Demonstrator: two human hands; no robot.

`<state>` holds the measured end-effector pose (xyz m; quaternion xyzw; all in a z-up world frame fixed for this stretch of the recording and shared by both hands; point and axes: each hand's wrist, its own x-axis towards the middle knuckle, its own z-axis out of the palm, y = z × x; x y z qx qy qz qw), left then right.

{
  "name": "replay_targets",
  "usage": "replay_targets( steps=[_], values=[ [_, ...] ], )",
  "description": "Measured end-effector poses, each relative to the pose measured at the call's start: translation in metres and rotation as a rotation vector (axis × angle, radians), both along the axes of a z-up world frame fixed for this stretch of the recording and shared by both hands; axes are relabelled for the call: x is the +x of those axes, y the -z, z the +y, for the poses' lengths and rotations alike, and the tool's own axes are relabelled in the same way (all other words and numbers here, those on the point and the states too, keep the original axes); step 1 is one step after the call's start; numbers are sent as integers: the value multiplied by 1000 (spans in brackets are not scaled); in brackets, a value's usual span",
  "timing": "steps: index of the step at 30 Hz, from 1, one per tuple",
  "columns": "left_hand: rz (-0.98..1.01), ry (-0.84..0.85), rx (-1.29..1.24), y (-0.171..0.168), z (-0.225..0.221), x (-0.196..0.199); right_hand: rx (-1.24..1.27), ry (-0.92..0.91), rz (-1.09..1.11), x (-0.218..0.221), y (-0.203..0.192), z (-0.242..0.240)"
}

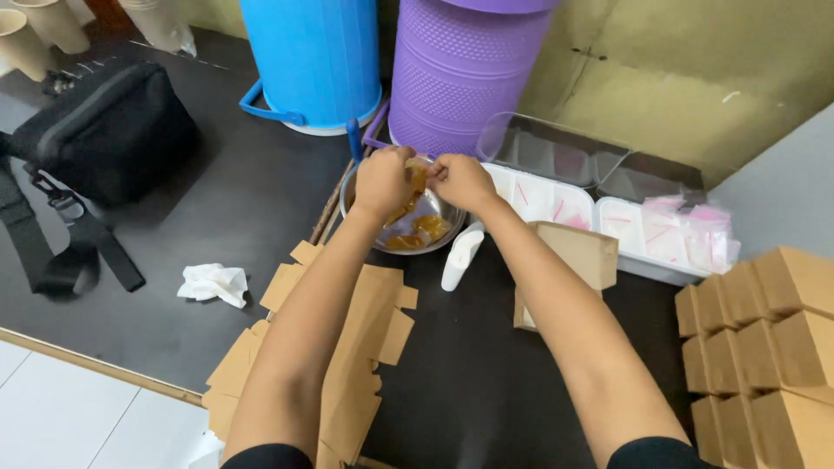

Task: The person folds a flat cardboard piece into a small box, places a folded white tissue inside, adds a small sealed packet, and closes the box. The person then picks up another flat cardboard piece to begin the next box.

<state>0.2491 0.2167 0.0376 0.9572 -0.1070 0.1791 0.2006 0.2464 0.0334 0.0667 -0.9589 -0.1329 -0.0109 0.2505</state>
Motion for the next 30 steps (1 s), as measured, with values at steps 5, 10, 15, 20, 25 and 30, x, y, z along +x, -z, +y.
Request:
replay_targets(
  steps=[5,10,15,20,25,30],
  values=[
    [-106,-23,242,36,-6,47,-234,161,-40,46,25,9],
    [-240,-55,358,63,-5,69,-323,170,-124,62,35,12],
    [-167,-69,294,28,-3,36,-288,38,-278,46,20,8],
    [-352,32,98,-10,4,2,-94,-155,-556,3,-14,-4],
    [-476,241,-84,-75,-14,-49,102,-259,-760,-48,-63,-38],
    [-289,559,-609,-138,-74,-128,607,-148,-541,-125,-94,-92]
  ],
)
